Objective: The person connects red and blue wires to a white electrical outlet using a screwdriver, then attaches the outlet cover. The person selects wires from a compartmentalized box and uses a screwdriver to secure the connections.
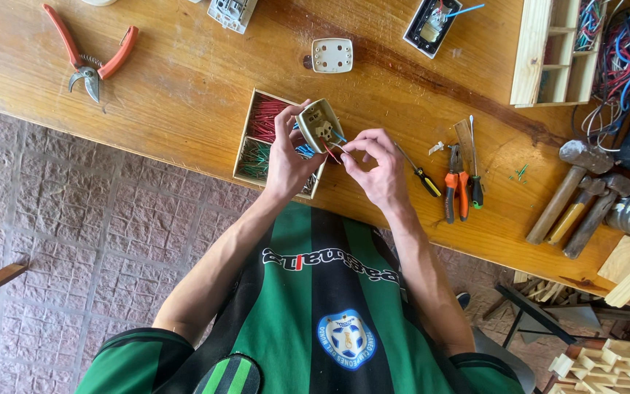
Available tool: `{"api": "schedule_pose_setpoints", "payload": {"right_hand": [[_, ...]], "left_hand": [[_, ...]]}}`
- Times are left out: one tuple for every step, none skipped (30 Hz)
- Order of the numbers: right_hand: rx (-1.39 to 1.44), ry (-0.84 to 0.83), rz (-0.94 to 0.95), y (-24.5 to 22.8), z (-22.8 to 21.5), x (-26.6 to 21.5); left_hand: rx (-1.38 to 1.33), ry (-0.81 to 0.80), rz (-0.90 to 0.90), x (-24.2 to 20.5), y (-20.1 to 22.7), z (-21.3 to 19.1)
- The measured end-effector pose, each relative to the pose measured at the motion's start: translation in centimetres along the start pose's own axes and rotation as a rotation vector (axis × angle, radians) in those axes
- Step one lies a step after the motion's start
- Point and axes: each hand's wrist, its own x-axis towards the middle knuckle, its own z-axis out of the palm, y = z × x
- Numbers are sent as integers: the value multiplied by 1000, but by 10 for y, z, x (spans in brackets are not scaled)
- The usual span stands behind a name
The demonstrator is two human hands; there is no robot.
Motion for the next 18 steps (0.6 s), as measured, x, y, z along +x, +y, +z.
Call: {"api": "schedule_pose_setpoints", "payload": {"right_hand": [[-3,6,-9,-1,-1,0],[-3,6,-10,-1,-1,0],[21,4,3,-1,-2,1],[45,3,17,-2,-2,2],[45,1,16,-1,-4,2],[74,-16,24,-1,-5,2],[104,-33,31,0,-7,2],[104,-34,30,-1,-9,4],[114,-57,17,-3,-10,5],[124,-80,3,-4,-12,6],[125,-82,4,-5,-12,6],[118,-96,-7,-6,-13,6],[111,-110,-19,-7,-13,6],[112,-111,-21,-5,-13,7],[119,-109,-23,-3,-13,7],[126,-108,-26,-1,-14,7],[127,-108,-29,-2,-15,8],[147,-105,-38,-4,-16,10]], "left_hand": [[-7,5,0,0,-1,0],[-7,6,0,0,1,1],[0,5,1,0,3,1],[7,4,1,1,5,2],[7,6,1,1,1,2],[-28,0,-16,1,-2,1],[-62,-6,-33,2,-6,1],[-62,-5,-33,2,-11,2],[-87,0,-49,1,-15,3],[-113,5,-65,0,-19,4],[-113,6,-66,0,-20,5],[-123,6,-75,0,-21,5],[-133,6,-83,2,-22,4],[-133,8,-82,2,-23,4],[-144,6,-88,2,-23,5],[-155,4,-95,2,-23,5],[-154,6,-92,3,-22,5],[-159,-8,-84,4,-20,6]]}}
